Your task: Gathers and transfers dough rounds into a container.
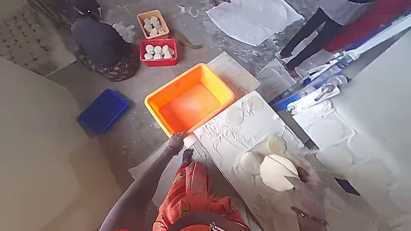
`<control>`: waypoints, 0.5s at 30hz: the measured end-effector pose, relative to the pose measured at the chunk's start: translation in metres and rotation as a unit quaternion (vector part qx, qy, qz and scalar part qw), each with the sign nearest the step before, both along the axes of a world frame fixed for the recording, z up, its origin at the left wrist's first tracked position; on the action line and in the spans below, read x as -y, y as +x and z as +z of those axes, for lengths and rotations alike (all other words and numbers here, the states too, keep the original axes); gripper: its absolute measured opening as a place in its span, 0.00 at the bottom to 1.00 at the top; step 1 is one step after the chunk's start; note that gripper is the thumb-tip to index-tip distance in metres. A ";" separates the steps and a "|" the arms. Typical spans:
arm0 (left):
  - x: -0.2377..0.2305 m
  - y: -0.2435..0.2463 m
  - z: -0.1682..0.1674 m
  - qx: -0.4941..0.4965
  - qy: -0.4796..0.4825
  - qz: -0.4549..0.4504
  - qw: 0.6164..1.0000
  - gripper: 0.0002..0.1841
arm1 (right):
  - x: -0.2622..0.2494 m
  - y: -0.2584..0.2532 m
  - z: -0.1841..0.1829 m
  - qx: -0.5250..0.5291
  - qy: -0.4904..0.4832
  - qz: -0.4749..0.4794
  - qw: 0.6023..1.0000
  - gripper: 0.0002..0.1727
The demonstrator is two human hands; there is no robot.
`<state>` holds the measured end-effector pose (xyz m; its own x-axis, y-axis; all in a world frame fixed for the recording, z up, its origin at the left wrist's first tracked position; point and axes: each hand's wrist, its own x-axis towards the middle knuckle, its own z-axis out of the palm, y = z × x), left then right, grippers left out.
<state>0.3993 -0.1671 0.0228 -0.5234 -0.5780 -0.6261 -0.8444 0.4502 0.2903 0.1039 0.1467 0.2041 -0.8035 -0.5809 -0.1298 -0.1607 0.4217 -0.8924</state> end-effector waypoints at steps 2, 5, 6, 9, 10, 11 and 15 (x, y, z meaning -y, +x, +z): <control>0.010 0.011 0.004 -0.088 0.035 0.037 0.995 0.28 | 0.063 0.006 -0.001 0.032 -0.038 0.054 0.997 0.47; 0.027 0.005 0.021 -0.356 0.085 0.221 0.904 0.24 | 0.157 0.029 -0.015 0.067 -0.102 0.130 0.984 0.44; 0.033 -0.006 0.032 -0.432 0.146 0.294 0.840 0.24 | 0.185 0.041 -0.017 0.087 -0.119 0.149 0.978 0.44; 0.046 -0.040 0.079 -0.553 0.408 0.428 0.587 0.43 | 0.257 0.077 -0.016 0.175 -0.154 0.187 0.954 0.41; 0.048 -0.046 0.093 -0.564 0.462 0.465 0.501 0.48 | 0.275 0.087 -0.017 0.200 -0.154 0.189 0.949 0.38; 0.051 -0.049 0.100 -0.568 0.497 0.496 0.430 0.50 | 0.289 0.094 -0.019 0.218 -0.146 0.186 0.947 0.35; 0.062 -0.040 0.085 -0.595 0.512 0.490 0.379 0.45 | 0.325 0.108 -0.053 0.227 -0.084 0.150 0.959 0.23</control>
<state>0.3590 -0.2291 0.1077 -0.6356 -0.6321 -0.4433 0.5418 -0.7742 0.3271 0.2123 -0.1787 0.1514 -0.4805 -0.8202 -0.3104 0.1692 0.2606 -0.9505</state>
